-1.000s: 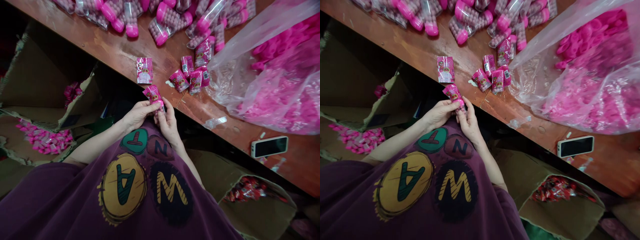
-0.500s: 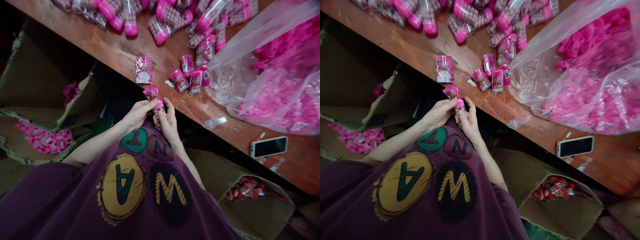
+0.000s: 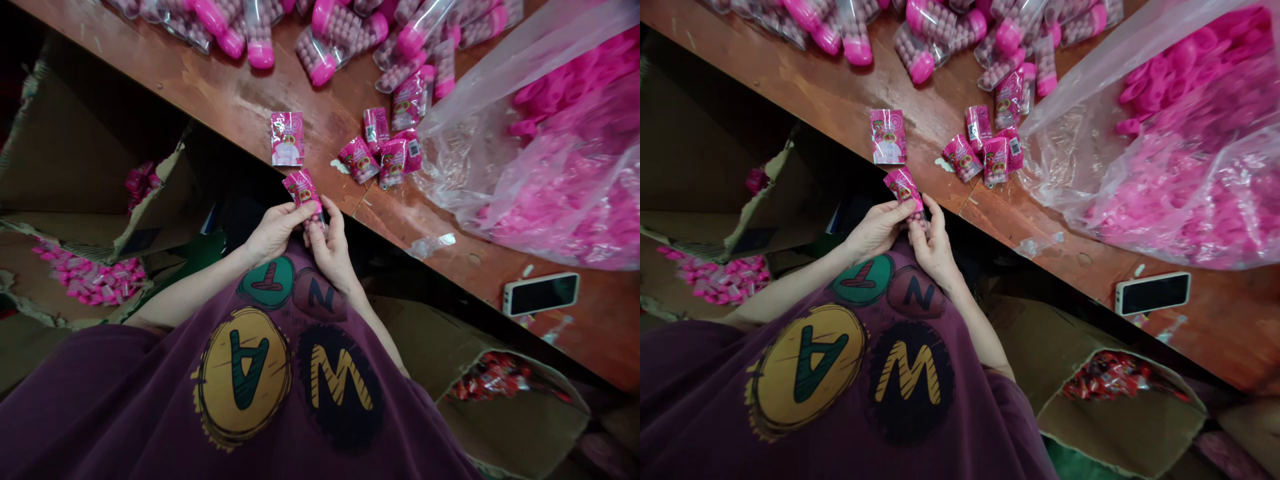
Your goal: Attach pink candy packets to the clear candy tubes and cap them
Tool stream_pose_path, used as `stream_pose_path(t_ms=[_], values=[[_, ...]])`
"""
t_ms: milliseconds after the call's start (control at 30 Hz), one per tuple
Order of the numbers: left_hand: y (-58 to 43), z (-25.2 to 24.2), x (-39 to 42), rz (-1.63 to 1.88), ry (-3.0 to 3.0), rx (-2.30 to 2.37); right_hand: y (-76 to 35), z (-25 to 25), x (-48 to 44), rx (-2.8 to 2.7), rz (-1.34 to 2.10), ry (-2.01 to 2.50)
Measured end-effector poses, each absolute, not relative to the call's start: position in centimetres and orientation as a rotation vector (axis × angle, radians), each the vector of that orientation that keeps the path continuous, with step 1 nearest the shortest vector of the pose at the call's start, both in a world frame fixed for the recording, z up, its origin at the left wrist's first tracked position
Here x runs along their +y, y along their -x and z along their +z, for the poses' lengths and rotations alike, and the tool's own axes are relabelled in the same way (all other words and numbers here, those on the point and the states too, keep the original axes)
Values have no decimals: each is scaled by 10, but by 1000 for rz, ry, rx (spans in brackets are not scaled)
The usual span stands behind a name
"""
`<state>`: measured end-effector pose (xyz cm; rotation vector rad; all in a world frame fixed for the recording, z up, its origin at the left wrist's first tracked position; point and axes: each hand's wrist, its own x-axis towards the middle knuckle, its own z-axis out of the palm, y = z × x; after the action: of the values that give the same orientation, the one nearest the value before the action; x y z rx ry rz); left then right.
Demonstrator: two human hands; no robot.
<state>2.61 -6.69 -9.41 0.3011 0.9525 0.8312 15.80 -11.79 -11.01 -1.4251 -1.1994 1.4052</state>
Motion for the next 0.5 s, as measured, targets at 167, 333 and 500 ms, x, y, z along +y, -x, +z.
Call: stream_pose_path(t_ms=[167, 333, 500], values=[[-25, -97, -65, 766, -259, 843, -159, -106, -115, -929, 1614, 1274], [-26, -93, -64, 750, -257, 861, -159, -111, -117, -924, 1573, 1256], [-31, -92, -66, 780, -231, 904, -157, -120, -123, -1072, 1450, 1357]])
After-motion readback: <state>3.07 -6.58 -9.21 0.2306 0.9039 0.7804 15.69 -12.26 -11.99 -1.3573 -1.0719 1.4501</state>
